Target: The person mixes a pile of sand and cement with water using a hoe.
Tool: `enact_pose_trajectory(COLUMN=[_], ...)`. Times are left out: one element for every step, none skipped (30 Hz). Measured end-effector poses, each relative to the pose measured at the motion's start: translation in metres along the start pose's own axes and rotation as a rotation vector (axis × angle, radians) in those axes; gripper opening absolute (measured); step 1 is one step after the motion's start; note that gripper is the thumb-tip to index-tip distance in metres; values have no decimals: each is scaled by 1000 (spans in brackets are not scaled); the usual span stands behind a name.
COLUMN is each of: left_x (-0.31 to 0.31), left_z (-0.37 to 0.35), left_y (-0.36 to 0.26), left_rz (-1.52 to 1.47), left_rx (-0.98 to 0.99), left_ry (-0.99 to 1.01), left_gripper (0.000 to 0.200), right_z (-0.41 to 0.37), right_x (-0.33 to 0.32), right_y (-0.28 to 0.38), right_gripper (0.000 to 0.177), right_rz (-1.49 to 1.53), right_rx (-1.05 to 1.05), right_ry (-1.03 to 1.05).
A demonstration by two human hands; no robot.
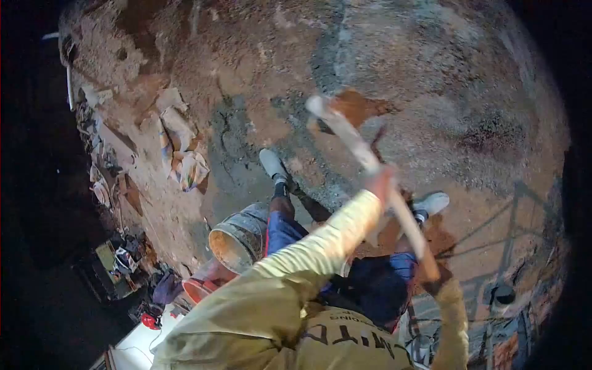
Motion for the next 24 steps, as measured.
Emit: enact_pose_trajectory(left_x=[-49, -70, -99, -154, -186, -220, -241, -258, -273, -284, -291, -299, -308, -311, -310, -314, -314, -309, -305, -299, -293, -286, -276, -264], left_z=[6, -30, -43, -8, -5, -8, -26, -33, -24, -13, 1, 16, 27, 35, 41, 40, 39, 38, 37, 39, 44, 49, 56, 67], left_y=[-61, -120, -164, -207, -231, -255, -270, -289, -306, -315, -319, -318, -306, -294, -279, -255, -234, -217, -200, -182, -166, -150, -132, -113], left_rz=[131, 316, 202, 174, 20, 68, 115, 427, 646, 862, 1068, 1252, 1364, 1437, 1475, 1448, 1410, 1342, 1246, 1138, 1029, 927, 831, 730], left_rx=[200, 355, 488, 511, 389, 429, 463, 468, 456, 424, 381, 314, 241, 184, 145, 93, 60, 40, 17, -6, -32, -53, -79, -107], left_ry=[-192, -317, -362, -380, -249, -417, -588, -758, -786, -785, -769, -745, -728, -702, -681, -677, -672, -671, -669, -664, -656, -646, -637, -617], left_gripper=[12, 13, 12, 13, 18, 24, 29, 31, 31, 30, 29, 28, 27, 26, 26, 25, 24, 23, 23, 22, 21, 20, 20, 19], right_z=[47, 91, 134, 161, 198, 236, 275, 311, 343, 366, 379, 384, 380, 373, 362, 342, 326, 310, 300, 290, 283, 279, 276, 272], right_x=[40, 80, 119, 137, 168, 200, 231, 258, 283, 300, 311, 321, 329, 334, 335, 339, 341, 338, 337, 332, 327, 320, 308, 291], right_y=[27, 54, 81, 110, 136, 158, 180, 202, 221, 232, 237, 236, 228, 217, 203, 185, 165, 147, 130, 112, 97, 81, 66, 47], right_gripper=[42, 39, 38, 42, 42, 41, 41, 41, 41, 40, 40, 40, 39, 39, 39, 39, 38, 38, 38, 37, 37, 37, 37, 36], right_rz=[-9, -6, 8, 281, 422, 517, 615, 722, 825, 903, 960, 1005, 1030, 1035, 1038, 1043, 1051, 1058, 1068, 1071, 1067, 1047, 1001, 933], right_rx=[-112, -230, -345, -312, -286, -232, -172, -115, -52, -1, 36, 67, 99, 116, 131, 164, 188, 199, 215, 228, 236, 235, 218, 196], right_ry=[108, 214, 313, 142, 114, 149, 185, 205, 219, 215, 201, 184, 169, 155, 143, 143, 140, 136, 132, 127, 129, 132, 134, 136])
Point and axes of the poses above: each hand's wrist, its own z-axis towards the middle knuckle, its own x-axis out of the palm, y = z × x, the point moved 10 cm from there along z, towards the middle knuckle, and after that the axes turned 14 degrees about -x, right-handed, at the moved point
